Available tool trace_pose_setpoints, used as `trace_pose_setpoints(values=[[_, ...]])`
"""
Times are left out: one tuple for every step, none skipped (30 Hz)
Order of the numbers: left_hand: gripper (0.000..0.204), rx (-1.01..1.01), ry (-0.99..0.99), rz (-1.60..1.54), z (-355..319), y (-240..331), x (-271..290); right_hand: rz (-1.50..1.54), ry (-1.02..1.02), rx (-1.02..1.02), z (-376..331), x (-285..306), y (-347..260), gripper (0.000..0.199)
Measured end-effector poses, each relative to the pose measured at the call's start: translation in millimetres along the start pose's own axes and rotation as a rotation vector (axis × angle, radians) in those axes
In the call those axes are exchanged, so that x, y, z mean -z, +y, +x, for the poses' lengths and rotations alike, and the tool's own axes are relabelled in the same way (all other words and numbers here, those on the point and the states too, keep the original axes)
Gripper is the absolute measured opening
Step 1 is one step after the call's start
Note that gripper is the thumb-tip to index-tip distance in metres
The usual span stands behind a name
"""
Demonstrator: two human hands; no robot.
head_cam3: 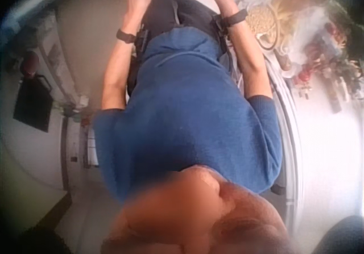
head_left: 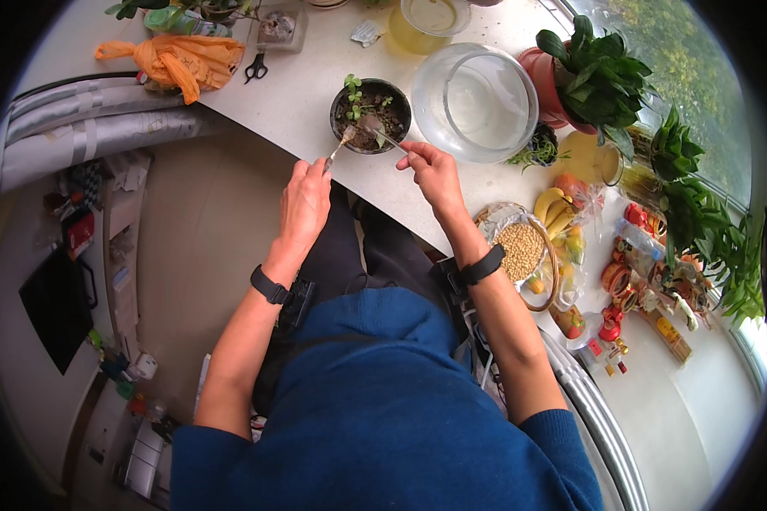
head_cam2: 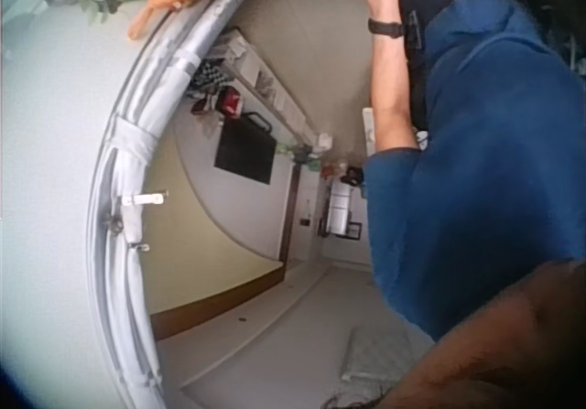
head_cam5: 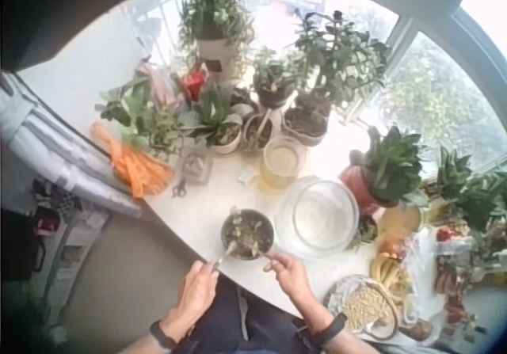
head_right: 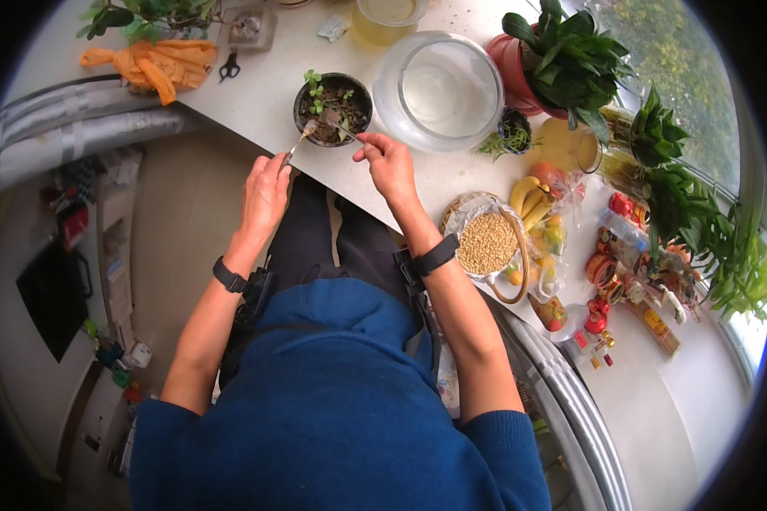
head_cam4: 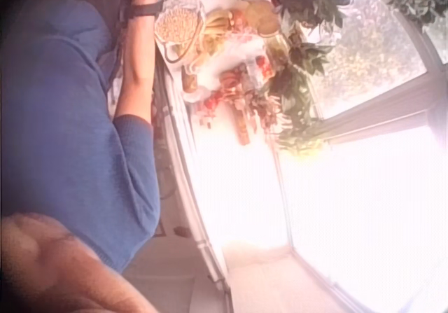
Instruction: The person moves several potted plants on a table, then uses a small metal spoon to loosen soil and remove debris from one pot. The person handles the plants and soil directly, occasionally adjusting the pot's position.
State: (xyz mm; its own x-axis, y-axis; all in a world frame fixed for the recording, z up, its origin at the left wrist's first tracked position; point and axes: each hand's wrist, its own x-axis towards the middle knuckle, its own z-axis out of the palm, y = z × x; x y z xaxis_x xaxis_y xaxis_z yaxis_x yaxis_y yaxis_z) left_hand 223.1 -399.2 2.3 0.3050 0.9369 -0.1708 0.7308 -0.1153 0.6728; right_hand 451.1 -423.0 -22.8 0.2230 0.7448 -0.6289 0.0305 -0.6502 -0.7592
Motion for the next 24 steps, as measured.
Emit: trace_pose_setpoints(values=[[0.021,-0.003,0.017,-0.018,0.0,-0.5,0.5,-0.074,0.014,0.114,-0.4,-1.6,2.8,0.027],[0.021,0.003,0.022,-0.02,-0.8,-1.0,1.8,-0.163,0.046,0.2,-2.6,-3.9,5.4,0.027],[0.022,0.016,0.02,-0.021,-1.1,-1.2,3.0,-0.259,0.079,0.255,-5.3,-5.0,7.1,0.027],[0.022,0.031,0.021,-0.022,0.1,-0.9,4.0,-0.372,0.109,0.369,-8.1,-4.7,7.6,0.027],[0.023,0.026,0.026,-0.022,1.0,-0.6,5.2,-0.493,0.135,0.452,-11.9,-4.4,7.9,0.027],[0.024,0.026,0.031,-0.02,1.4,-0.3,6.8,-0.614,0.161,0.533,-16.2,-4.3,7.8,0.028],[0.024,0.037,0.027,-0.017,1.9,0.4,8.6,-0.651,0.176,0.574,-20.0,-4.3,6.9,0.028],[0.025,0.023,0.031,-0.022,2.2,1.4,10.3,-0.689,0.192,0.615,-23.5,-4.2,6.0,0.029],[0.025,0.019,0.027,-0.025,2.5,2.4,12.1,-0.728,0.207,0.655,-25.6,-4.3,5.0,0.03],[0.026,0.016,0.024,-0.027,2.7,3.6,13.4,-0.761,0.22,0.695,-25.8,-4.7,4.2,0.031],[0.026,0.014,0.013,-0.038,3.2,4.6,14.0,-0.794,0.234,0.735,-25.4,-5.3,3.7,0.032],[0.026,0.012,0.003,-0.047,4.2,5.4,14.1,-0.827,0.247,0.776,-25.0,-5.7,3.5,0.033],[0.027,0.006,-0.001,-0.058,5.0,5.8,13.7,-0.833,0.258,0.787,-25.0,-6.5,3.5,0.033],[0.027,0.016,-0.024,-0.062,5.3,6.0,13.0,-0.84,0.268,0.799,-25.1,-7.1,3.4,0.033],[0.026,0.022,-0.042,-0.067,5.7,6.2,11.7,-0.847,0.278,0.811,-25.3,-7.4,3.0,0.033],[0.026,0.028,-0.06,-0.072,6.1,6.2,9.8,-0.85,0.276,0.821,-25.6,-7.6,2.5,0.033],[0.026,0.03,-0.072,-0.075,6.1,6.3,7.3,-0.853,0.274,0.831,-26.3,-7.9,2.0,0.034],[0.025,0.033,-0.083,-0.079,6.1,6.5,4.3,-0.855,0.272,0.844,-27.0,-8.2,1.1,0.035],[0.025,0.039,-0.093,-0.081,6.8,6.5,1.2,-0.849,0.27,0.849,-27.4,-8.6,0.0,0.035],[0.025,0.034,-0.096,-0.077,8.0,6.2,-2.0,-0.841,0.269,0.856,-28.2,-9.2,-1.0,0.035],[0.025,0.025,-0.084,-0.082,8.3,5.5,-4.2,-0.834,0.267,0.863,-29.1,-9.6,-1.7,0.035],[0.025,0.03,-0.084,-0.081,8.0,5.0,-6.5,-0.827,0.271,0.858,-30.1,-9.7,-2.1,0.035],[0.025,0.038,-0.086,-0.077,8.3,4.4,-8.5,-0.822,0.274,0.852,-31.1,-9.6,-2.5,0.036],[0.025,0.028,-0.093,-0.06,9.3,3.5,-10.3,-0.816,0.278,0.847,-32.1,-9.5,-2.7,0.036]])
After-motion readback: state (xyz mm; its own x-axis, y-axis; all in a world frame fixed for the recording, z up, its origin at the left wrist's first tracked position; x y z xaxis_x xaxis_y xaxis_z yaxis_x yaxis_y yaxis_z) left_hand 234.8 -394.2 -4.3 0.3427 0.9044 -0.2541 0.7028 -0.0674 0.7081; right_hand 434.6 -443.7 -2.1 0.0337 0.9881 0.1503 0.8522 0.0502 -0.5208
